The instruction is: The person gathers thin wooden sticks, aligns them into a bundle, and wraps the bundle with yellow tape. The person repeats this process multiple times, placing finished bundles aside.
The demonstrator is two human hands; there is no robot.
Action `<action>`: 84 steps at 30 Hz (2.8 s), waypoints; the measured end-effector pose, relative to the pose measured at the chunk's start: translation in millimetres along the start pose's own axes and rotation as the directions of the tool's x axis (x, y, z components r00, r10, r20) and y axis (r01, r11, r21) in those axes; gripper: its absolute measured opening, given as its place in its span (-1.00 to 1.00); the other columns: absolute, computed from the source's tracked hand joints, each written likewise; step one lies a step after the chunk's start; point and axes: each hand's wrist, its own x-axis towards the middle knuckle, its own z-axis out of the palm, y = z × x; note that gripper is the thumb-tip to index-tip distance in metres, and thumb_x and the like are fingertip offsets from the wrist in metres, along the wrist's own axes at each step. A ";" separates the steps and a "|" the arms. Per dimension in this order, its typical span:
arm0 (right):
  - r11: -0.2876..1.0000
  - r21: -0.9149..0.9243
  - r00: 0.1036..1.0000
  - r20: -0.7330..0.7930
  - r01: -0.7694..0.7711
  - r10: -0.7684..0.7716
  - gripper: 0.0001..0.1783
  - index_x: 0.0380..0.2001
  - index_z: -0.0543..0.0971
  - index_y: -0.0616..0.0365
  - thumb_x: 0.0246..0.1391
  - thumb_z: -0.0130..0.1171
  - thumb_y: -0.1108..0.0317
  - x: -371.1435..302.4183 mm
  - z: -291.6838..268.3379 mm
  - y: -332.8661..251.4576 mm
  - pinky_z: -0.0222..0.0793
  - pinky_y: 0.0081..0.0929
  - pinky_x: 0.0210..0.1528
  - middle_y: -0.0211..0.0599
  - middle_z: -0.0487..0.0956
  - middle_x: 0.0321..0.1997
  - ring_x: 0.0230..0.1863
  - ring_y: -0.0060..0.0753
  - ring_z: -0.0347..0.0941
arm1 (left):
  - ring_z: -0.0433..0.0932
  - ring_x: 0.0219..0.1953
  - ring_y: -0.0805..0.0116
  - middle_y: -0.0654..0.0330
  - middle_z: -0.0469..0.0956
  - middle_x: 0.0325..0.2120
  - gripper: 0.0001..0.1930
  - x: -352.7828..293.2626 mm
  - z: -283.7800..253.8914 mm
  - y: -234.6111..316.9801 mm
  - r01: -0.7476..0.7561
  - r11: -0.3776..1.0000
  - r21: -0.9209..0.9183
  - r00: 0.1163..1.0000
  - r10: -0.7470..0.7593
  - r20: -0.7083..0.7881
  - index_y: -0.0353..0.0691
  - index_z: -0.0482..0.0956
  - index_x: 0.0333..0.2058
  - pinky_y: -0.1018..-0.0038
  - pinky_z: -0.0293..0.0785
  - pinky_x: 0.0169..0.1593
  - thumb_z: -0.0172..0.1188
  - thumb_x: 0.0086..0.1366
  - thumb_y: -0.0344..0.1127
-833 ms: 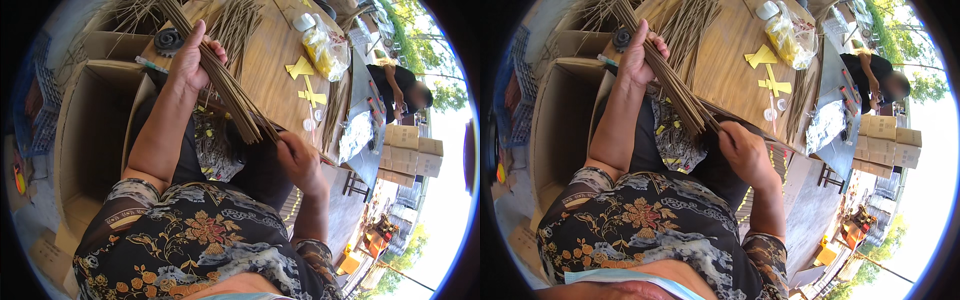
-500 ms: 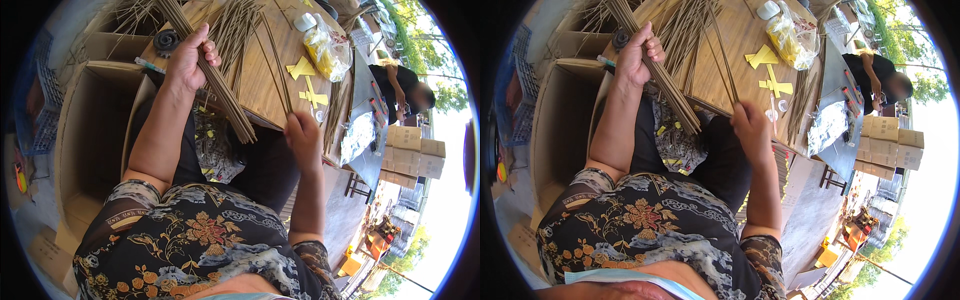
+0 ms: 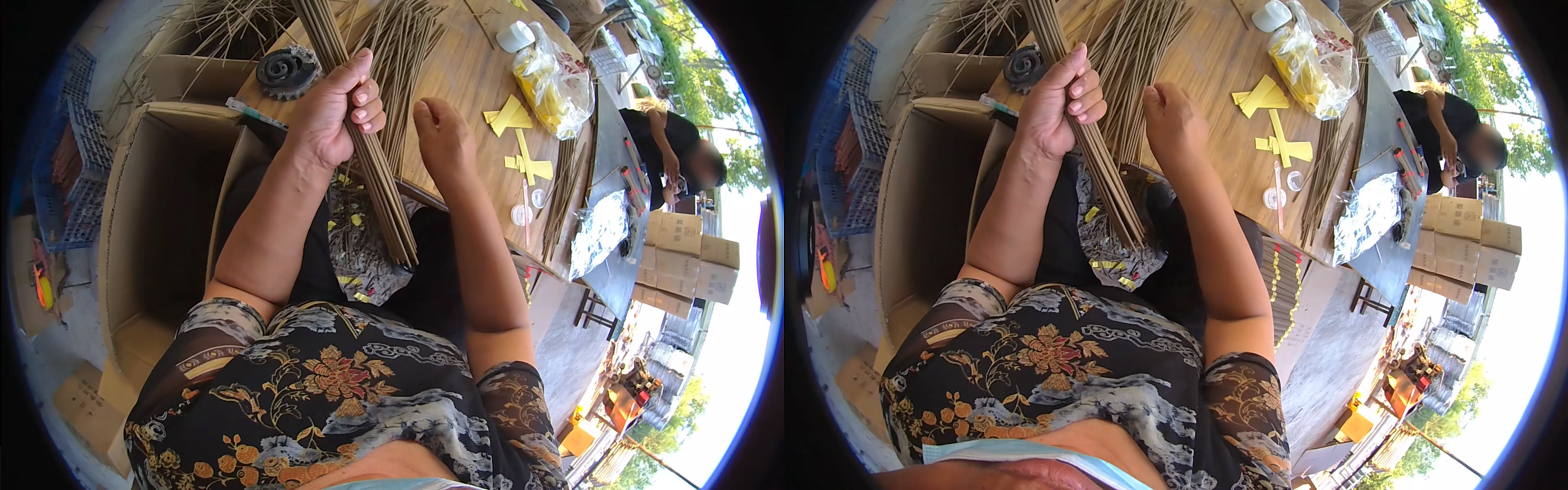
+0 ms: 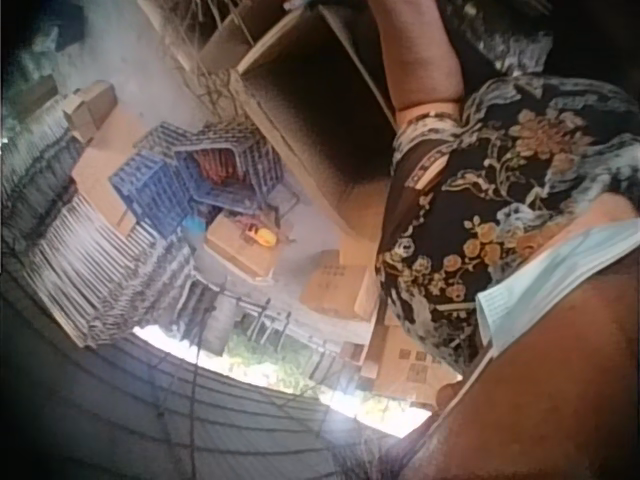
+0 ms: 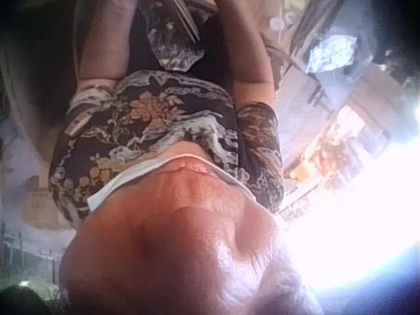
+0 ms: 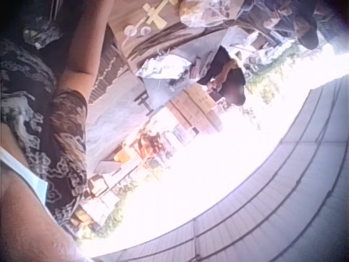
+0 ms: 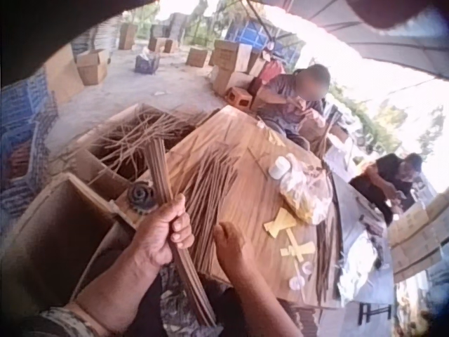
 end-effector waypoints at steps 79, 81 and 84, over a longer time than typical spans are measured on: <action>0.970 0.128 0.978 -0.072 0.205 -0.197 -0.79 -0.46 0.54 0.17 -0.18 0.25 0.29 -190.5 -114.1 -83.4 0.37 -0.40 -0.31 -0.29 0.50 -0.46 -0.36 -0.24 0.45 | 0.29 -0.72 0.55 0.36 0.32 -0.74 -0.74 -138.1 107.6 -39.7 -0.365 0.849 0.382 0.918 0.260 0.301 -0.08 0.35 -0.60 0.58 0.25 -0.62 0.04 0.25 -0.18; 0.971 0.075 0.972 -0.081 0.226 -0.220 -0.81 -0.49 0.53 0.16 -0.19 0.24 0.30 -190.9 -113.5 -84.6 0.37 -0.39 -0.32 -0.29 0.50 -0.48 -0.36 -0.24 0.45 | 0.32 -0.72 0.50 0.33 0.33 -0.74 -0.74 -138.8 107.1 -39.2 -0.361 0.856 0.369 0.922 0.267 0.281 -0.11 0.35 -0.61 0.55 0.28 -0.62 0.08 0.22 -0.18; 0.971 0.035 0.970 -0.068 0.235 -0.232 -0.82 -0.53 0.51 0.16 -0.20 0.24 0.31 -191.1 -115.3 -88.2 0.37 -0.38 -0.33 -0.29 0.49 -0.50 -0.38 -0.24 0.44 | 0.33 -0.72 0.45 0.30 0.34 -0.75 -0.72 -138.1 106.8 -38.3 -0.353 0.865 0.355 0.928 0.275 0.253 -0.14 0.35 -0.62 0.51 0.31 -0.61 0.13 0.19 -0.18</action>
